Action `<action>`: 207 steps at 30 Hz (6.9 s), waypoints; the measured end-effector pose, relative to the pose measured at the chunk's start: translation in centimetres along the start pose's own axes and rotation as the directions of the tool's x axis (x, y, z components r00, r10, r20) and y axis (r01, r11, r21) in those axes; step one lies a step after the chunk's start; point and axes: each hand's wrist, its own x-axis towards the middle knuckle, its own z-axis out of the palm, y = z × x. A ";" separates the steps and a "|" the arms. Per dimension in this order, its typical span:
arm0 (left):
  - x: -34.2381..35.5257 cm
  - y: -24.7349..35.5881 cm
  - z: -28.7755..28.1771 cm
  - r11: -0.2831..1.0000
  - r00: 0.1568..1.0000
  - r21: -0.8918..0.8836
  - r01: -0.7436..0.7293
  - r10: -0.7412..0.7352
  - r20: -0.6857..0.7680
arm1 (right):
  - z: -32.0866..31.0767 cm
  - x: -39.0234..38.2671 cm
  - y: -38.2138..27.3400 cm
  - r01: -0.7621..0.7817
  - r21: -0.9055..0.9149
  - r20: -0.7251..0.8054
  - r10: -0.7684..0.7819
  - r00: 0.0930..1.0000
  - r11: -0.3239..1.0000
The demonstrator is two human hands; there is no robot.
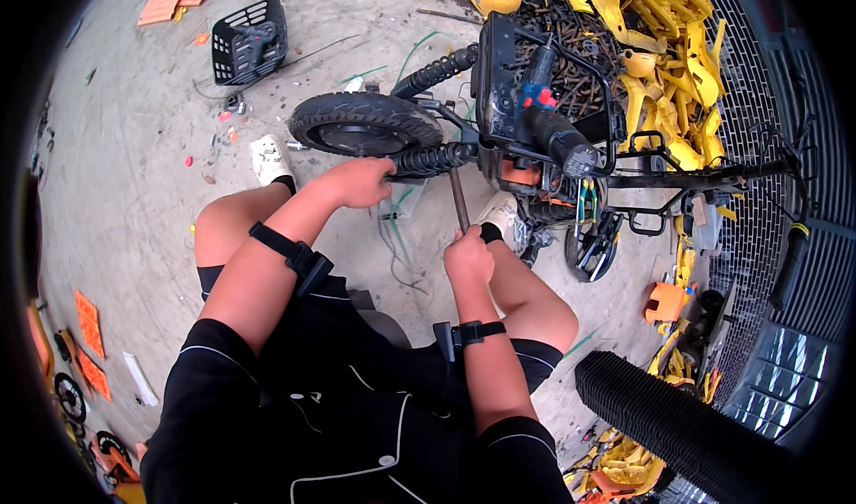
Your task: The person repairs a motorcycle by using a hammer to tap a metal rod into the rear suspension assembly and then using pliers to manipulate a wire near the rear wheel.
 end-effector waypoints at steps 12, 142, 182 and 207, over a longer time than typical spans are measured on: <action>0.5 -0.9 1.8 0.999 0.999 0.016 -0.033 0.033 -0.012 | -3.2 1.4 0.1 0.121 -0.040 -0.065 -0.124 0.990 0.992; -0.2 -0.7 0.8 0.997 0.991 0.001 -0.071 0.071 -0.115 | 1.1 2.3 3.1 -0.347 0.848 0.459 -0.226 0.860 0.401; 0.2 0.1 3.0 0.999 0.999 0.031 -0.017 0.019 -0.049 | -5.4 8.3 9.8 -0.315 0.706 0.591 -0.283 0.755 0.634; 1.9 -0.5 1.5 0.997 0.996 -0.020 -0.076 0.075 -0.049 | 7.0 -2.8 -5.3 -0.369 0.929 0.368 -0.060 0.928 0.001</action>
